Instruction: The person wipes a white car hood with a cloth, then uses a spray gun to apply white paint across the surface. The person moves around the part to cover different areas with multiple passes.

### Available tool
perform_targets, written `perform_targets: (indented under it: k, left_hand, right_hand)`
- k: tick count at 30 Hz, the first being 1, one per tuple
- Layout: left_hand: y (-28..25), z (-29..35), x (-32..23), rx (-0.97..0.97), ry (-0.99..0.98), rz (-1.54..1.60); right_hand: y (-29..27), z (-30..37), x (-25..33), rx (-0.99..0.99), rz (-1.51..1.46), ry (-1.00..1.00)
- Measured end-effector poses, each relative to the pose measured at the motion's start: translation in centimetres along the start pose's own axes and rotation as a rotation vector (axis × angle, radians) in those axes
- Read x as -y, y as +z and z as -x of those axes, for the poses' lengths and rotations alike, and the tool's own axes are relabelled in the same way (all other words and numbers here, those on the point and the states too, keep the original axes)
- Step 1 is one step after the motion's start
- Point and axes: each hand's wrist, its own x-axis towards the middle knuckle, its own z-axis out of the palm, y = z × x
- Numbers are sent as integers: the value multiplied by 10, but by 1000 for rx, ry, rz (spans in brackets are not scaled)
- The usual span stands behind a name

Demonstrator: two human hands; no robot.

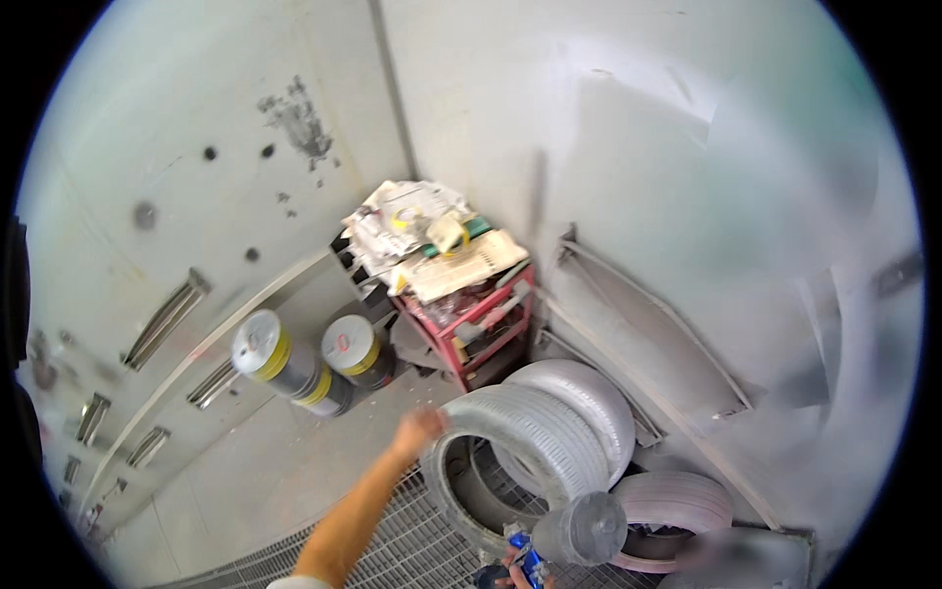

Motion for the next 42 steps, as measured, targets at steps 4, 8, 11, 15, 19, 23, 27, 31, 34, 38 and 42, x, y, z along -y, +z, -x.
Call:
perform_targets:
  k: [4, 8, 11, 15, 19, 23, 27, 31, 34, 38, 42]
  left_hand:
    - [41, 230, 74, 200, -313, 382]
    - [98, 359, 53, -6, -254, 627]
    - [113, 385, 41, -157, 1, 564]
    - [113, 471, 60, -482, -40, 479]
    - [146, 561, 71, -856, 32, 400]
    - [180, 694, 63, -798, 79, 624]
    - [299, 795, 81, -1154, 236, 854]
    - [420, 886, 88, -1353, 100, 628]
    - [472, 957, 96, -1357, -353, 331]
    - [624, 991, 200, -1729, -795, 350]
    - [743, 1024, 252, -1593, -1200, 586]
  right_hand:
    - [32, -73, -69, 51, 32, -148]
    - [67, -28, -20, 306, 238, -137]
    - [87, -57, -57, 743, 282, -427]
    - [125, 9, -80, 1040, 572, -177]
    - [134, 103, -128, 1232, 868, -94]
    - [121, 216, -216, 1317, 1031, -40]
    - [71, 345, -307, 1793, 865, -69]
    - [-8, 480, -402, 2006, 964, -25]
    - [-50, 571, -444, 2049, 973, -114]
    - [-96, 654, -514, 2133, 812, -112]
    - [-105, 707, -572, 2251, 715, -154]
